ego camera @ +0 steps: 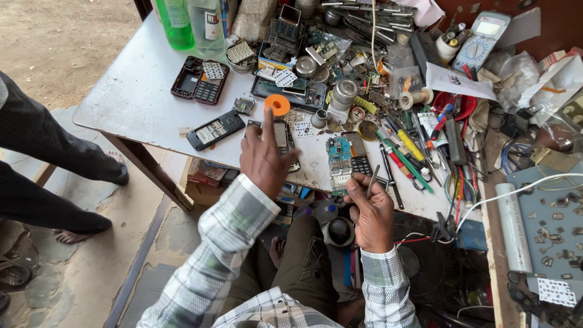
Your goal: The person disassembles a feature phone, removes the back cover and battery, and uses a small screwdriver to detach the motherboard. They then handle another phone, remove its back cover, and use a metal prying tool to separate the screen assembly from the casing.
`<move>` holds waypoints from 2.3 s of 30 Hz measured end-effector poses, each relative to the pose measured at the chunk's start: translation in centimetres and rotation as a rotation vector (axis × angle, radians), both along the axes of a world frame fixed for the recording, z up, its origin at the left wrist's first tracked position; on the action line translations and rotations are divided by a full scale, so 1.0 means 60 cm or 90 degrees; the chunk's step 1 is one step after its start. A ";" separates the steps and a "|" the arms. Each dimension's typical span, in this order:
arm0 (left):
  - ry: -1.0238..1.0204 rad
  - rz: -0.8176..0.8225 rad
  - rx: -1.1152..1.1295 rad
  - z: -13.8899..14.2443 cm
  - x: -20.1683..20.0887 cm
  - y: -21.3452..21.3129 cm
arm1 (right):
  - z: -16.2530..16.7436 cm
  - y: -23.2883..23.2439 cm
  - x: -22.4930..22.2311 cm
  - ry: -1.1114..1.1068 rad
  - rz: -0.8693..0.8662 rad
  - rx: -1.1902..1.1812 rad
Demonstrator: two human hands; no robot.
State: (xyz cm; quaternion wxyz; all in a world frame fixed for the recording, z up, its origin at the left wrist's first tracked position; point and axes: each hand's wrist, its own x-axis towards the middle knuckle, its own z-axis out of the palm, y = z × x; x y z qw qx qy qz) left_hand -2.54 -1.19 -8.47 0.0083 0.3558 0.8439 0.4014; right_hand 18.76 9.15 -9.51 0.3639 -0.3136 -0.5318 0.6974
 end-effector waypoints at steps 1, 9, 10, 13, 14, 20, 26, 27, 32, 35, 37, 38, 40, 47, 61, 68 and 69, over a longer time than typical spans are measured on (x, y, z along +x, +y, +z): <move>0.019 0.011 -0.025 0.005 0.014 -0.002 | -0.001 -0.001 0.000 0.000 -0.002 -0.001; 0.044 0.065 -0.104 0.003 0.031 0.013 | -0.007 0.002 0.001 0.005 0.008 -0.007; 0.061 0.070 -0.089 0.000 0.025 0.011 | -0.009 0.002 0.001 0.006 0.006 -0.007; 0.106 0.072 -0.054 -0.004 0.012 0.002 | -0.016 0.003 0.001 0.014 0.002 0.007; 0.118 0.065 -0.050 -0.003 0.011 -0.004 | -0.018 0.002 0.001 0.021 0.004 0.020; 0.207 -0.034 0.208 0.005 0.047 -0.030 | -0.026 -0.012 0.000 -0.060 -0.085 0.205; -0.665 -0.371 0.517 -0.029 0.115 -0.013 | -0.026 -0.033 0.002 -0.152 -0.265 0.699; -0.787 -0.402 0.569 -0.038 0.121 -0.007 | -0.026 -0.038 0.003 -0.149 -0.283 0.782; -0.934 -0.447 0.667 -0.066 0.119 0.015 | -0.028 -0.059 -0.002 -0.152 -0.270 0.817; -0.968 -0.453 0.682 -0.071 0.123 0.022 | -0.025 -0.072 0.003 -0.168 -0.255 0.808; -0.973 -0.447 0.668 -0.071 0.125 0.025 | -0.023 -0.074 0.004 -0.184 -0.247 0.800; -0.970 -0.445 0.659 -0.070 0.126 0.028 | -0.022 -0.074 0.005 -0.197 -0.245 0.798; -0.962 -0.444 0.648 -0.069 0.126 0.033 | -0.021 -0.074 0.006 -0.210 -0.240 0.794; -0.972 -0.462 0.660 -0.073 0.120 0.038 | -0.022 -0.069 0.004 -0.243 -0.234 0.823; -0.893 -0.389 0.637 -0.061 0.124 0.047 | -0.005 -0.037 -0.004 -0.057 -0.167 0.343; -0.688 -0.297 0.565 -0.036 0.105 0.069 | 0.010 0.012 -0.022 -0.036 -0.091 0.185; -0.644 -0.283 0.555 -0.032 0.101 0.075 | 0.011 0.019 -0.030 -0.043 -0.084 0.200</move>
